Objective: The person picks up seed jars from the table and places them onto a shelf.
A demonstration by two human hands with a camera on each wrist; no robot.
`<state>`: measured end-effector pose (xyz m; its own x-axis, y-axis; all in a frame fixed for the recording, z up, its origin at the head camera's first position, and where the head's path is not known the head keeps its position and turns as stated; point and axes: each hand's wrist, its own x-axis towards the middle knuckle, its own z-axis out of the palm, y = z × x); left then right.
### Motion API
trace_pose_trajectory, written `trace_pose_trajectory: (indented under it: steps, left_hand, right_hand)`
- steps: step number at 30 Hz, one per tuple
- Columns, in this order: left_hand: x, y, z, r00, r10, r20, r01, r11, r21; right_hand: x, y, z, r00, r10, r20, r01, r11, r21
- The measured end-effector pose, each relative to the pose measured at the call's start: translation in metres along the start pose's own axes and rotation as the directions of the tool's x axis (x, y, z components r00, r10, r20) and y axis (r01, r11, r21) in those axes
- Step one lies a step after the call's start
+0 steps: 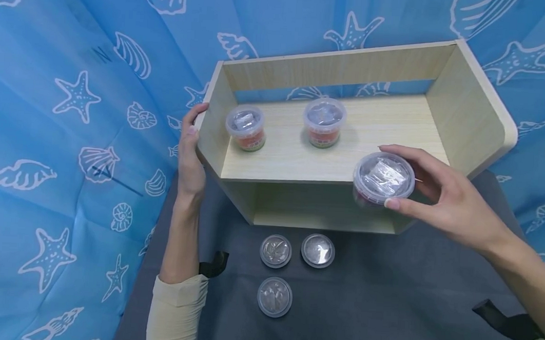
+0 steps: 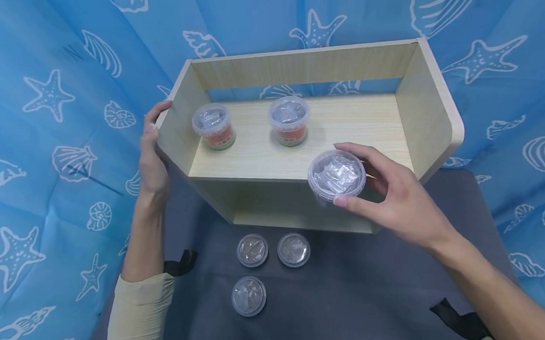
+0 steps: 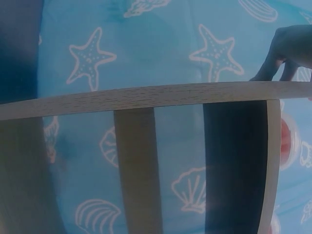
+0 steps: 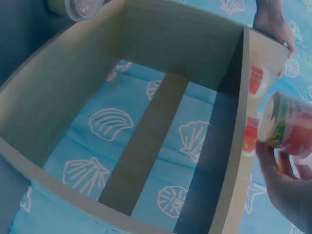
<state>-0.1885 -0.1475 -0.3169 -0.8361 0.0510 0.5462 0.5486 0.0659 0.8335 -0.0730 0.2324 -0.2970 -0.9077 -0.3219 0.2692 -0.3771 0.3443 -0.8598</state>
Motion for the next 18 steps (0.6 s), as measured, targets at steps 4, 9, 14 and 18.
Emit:
trace_pose_trajectory:
  steps: [4, 9, 14, 18]
  left_hand:
    - [0.000, 0.000, 0.000, 1.000, -0.006, 0.001, 0.006, 1.000, -0.012]
    - [-0.001, 0.000, -0.001, 1.000, -0.019, -0.001, 0.019, 1.000, -0.007]
    - [0.000, 0.000, -0.001, 1.000, -0.015, -0.006, 0.015, 1.000, 0.007]
    - [0.000, 0.000, -0.001, 1.000, -0.011, -0.002, 0.011, 1.000, -0.004]
  right_hand:
    - [0.006, 0.000, -0.004, 0.999, 0.046, -0.026, -0.046, 0.999, 0.002]
    - [0.016, 0.004, -0.010, 0.994, 0.093, -0.052, -0.092, 0.996, 0.014]
    - [0.026, 0.008, -0.017, 0.986, 0.143, -0.087, -0.139, 0.989, 0.054]
    - [0.031, 0.010, -0.019, 0.977, 0.176, -0.118, -0.170, 0.983, 0.063]
